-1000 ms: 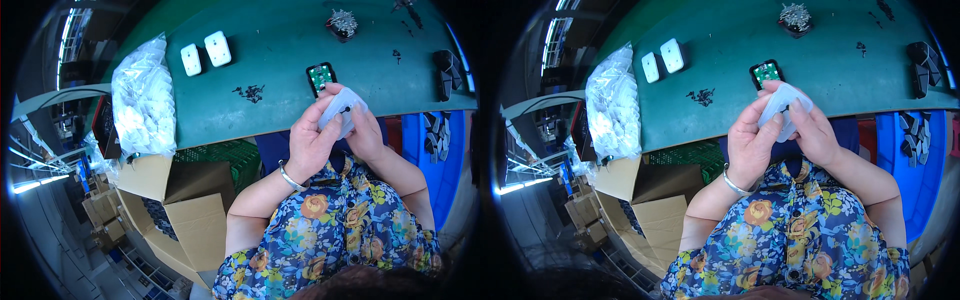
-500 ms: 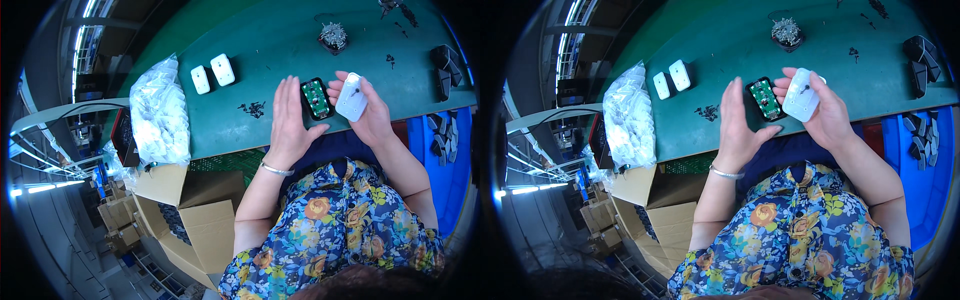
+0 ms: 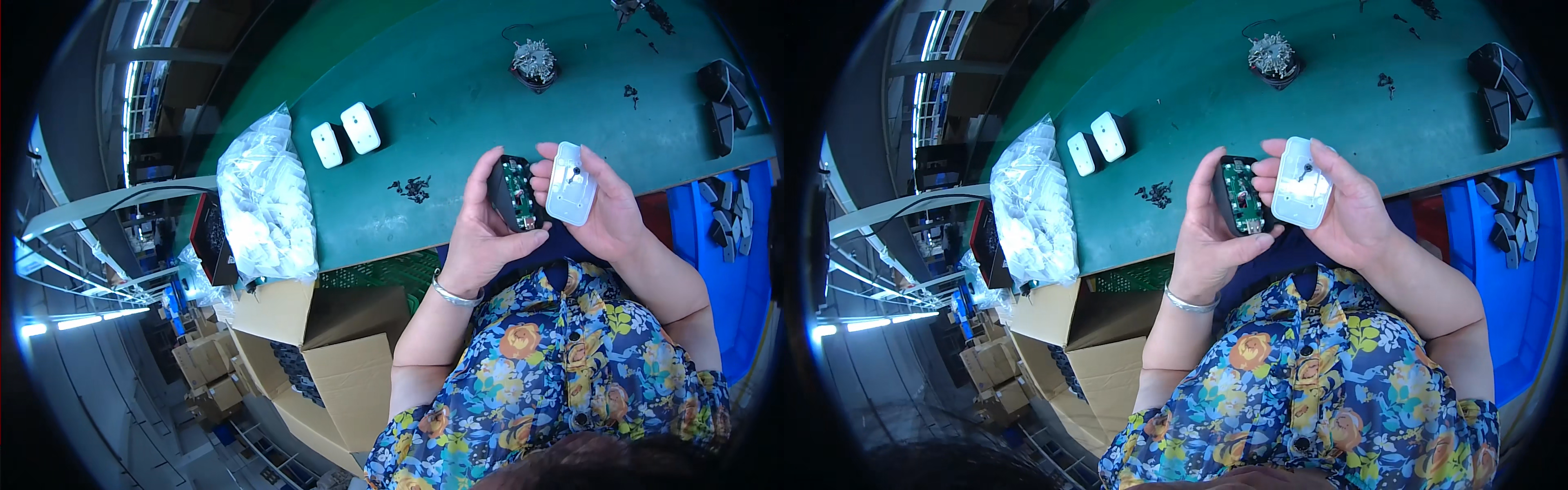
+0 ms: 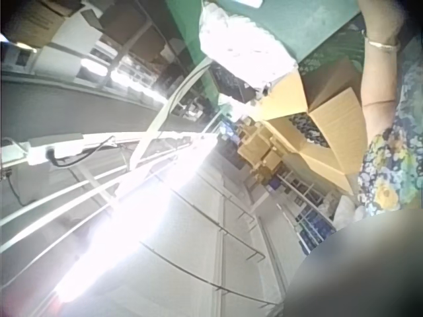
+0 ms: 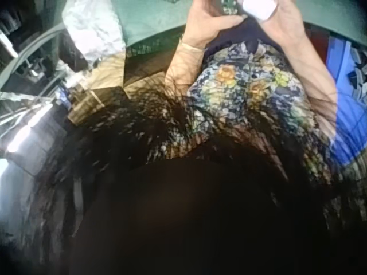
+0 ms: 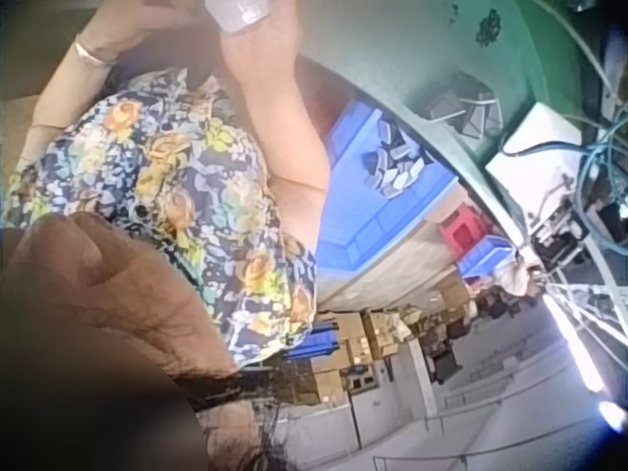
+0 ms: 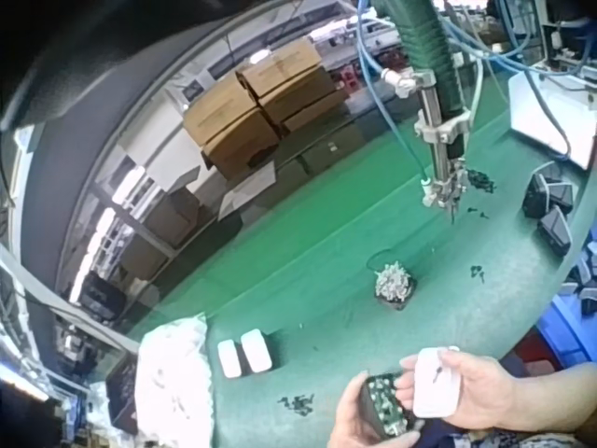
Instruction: The person assembles small white electronic devices by inserting circuit boards into white plastic casings and securing them with screws. They use a handheld electric screwdriver to tighten the screws and place the finished units on the green workbench.
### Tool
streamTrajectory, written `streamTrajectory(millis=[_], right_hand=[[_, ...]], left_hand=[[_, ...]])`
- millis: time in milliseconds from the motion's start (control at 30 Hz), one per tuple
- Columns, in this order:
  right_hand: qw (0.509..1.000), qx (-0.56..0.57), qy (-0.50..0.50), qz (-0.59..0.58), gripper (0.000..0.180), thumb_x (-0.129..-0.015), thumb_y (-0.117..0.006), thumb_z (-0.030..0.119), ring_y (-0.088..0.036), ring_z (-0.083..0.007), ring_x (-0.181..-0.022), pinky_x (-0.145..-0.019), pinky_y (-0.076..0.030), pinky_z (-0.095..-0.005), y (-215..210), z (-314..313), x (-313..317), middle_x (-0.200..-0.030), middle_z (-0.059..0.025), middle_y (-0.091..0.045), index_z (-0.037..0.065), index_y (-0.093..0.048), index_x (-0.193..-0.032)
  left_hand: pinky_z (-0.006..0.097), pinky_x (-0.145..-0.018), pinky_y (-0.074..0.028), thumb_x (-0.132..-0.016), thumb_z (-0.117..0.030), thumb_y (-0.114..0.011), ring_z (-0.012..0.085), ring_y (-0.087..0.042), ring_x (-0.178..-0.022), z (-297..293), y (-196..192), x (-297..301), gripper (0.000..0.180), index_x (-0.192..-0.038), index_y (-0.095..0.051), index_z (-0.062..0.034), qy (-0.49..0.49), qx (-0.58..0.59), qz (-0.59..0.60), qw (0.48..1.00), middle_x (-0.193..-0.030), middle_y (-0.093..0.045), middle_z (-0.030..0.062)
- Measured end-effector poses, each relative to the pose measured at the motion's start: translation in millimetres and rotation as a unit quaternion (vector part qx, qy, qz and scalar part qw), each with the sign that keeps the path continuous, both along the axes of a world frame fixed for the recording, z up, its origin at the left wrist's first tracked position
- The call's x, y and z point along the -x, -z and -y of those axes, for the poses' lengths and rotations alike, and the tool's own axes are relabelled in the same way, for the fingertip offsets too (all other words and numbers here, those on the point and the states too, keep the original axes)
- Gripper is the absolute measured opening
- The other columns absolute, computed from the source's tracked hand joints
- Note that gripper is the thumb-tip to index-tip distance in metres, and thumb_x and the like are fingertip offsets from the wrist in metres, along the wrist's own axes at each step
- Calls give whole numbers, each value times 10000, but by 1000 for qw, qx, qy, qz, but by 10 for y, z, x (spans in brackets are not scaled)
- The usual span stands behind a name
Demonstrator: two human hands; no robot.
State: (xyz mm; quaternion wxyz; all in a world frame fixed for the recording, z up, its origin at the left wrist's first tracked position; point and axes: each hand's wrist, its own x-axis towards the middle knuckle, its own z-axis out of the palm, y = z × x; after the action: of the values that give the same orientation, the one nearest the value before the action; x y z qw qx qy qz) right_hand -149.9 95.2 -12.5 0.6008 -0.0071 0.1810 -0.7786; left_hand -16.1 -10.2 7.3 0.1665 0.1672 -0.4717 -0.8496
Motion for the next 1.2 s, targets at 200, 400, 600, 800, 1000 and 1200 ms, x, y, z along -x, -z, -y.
streamTrajectory(millis=[200, 400, 600, 800, 1000, 1200], right_hand=[[1000, -9, 0, 28, 471, -947, -345, 335, -571, -248, -979, -883, -456, -358, -42, -51, -11, -1069, -174, -571, -47, -417, -1214], [999, -32, 25, 26, 671, -891, -348, 547, -520, -238, -1053, -929, -412, -370, -54, -33, -46, -1124, -162, -534, -23, -389, -1243], [998, -35, -20, 40, 725, -854, -291, 641, -467, -180, -1092, -953, -354, -341, 6, -2, -148, -1163, -63, -517, 51, -396, -1263], [999, -38, -21, -3, 666, -891, -219, 596, -445, -183, -1124, -969, -349, -351, -21, 12, -184, -1213, -64, -473, 74, -384, -1272], [998, -34, -15, -46, 678, -890, -188, 595, -420, -195, -1151, -987, -339, -353, -27, 17, -203, -1215, -93, -443, 70, -313, -1300], [989, -4, -60, -132, 732, -900, -194, 571, -335, -198, -1230, -1013, -305, -353, -66, -3, -190, -1314, -129, -326, -2, -162, -1354]], left_hand=[[424, -860, -488, -871, -194, -540, 252, -520, -1057, -12, -2, -100, 608, -1376, -215, -93, -25, -196, -3, 980, -1227, -429, 122], [335, -868, -458, -806, -27, -591, 264, -537, -1064, 11, -113, -76, 565, -1308, -330, -23, -121, 149, 65, 979, -1223, -469, 153], [314, -777, -516, -695, -83, -711, 291, -545, -1048, -145, -289, 80, 584, -1213, -457, 10, -33, 591, 144, 793, -1229, -458, 208], [346, -801, -495, -714, -126, -706, 340, -533, -1055, -172, -224, 183, 605, -1236, -432, 8, -8, 602, 152, 784, -1224, -461, 211], [378, -815, -476, -667, -197, -741, 368, -505, -1077, -149, -215, 158, 755, -1294, -364, -11, 25, 648, 180, 740, -1262, -418, 220], [396, -802, -469, -664, -181, -713, 389, -509, -1024, -137, -237, 118, 738, -1296, -367, -19, 60, 698, 185, 690, -1275, -363, 265]])
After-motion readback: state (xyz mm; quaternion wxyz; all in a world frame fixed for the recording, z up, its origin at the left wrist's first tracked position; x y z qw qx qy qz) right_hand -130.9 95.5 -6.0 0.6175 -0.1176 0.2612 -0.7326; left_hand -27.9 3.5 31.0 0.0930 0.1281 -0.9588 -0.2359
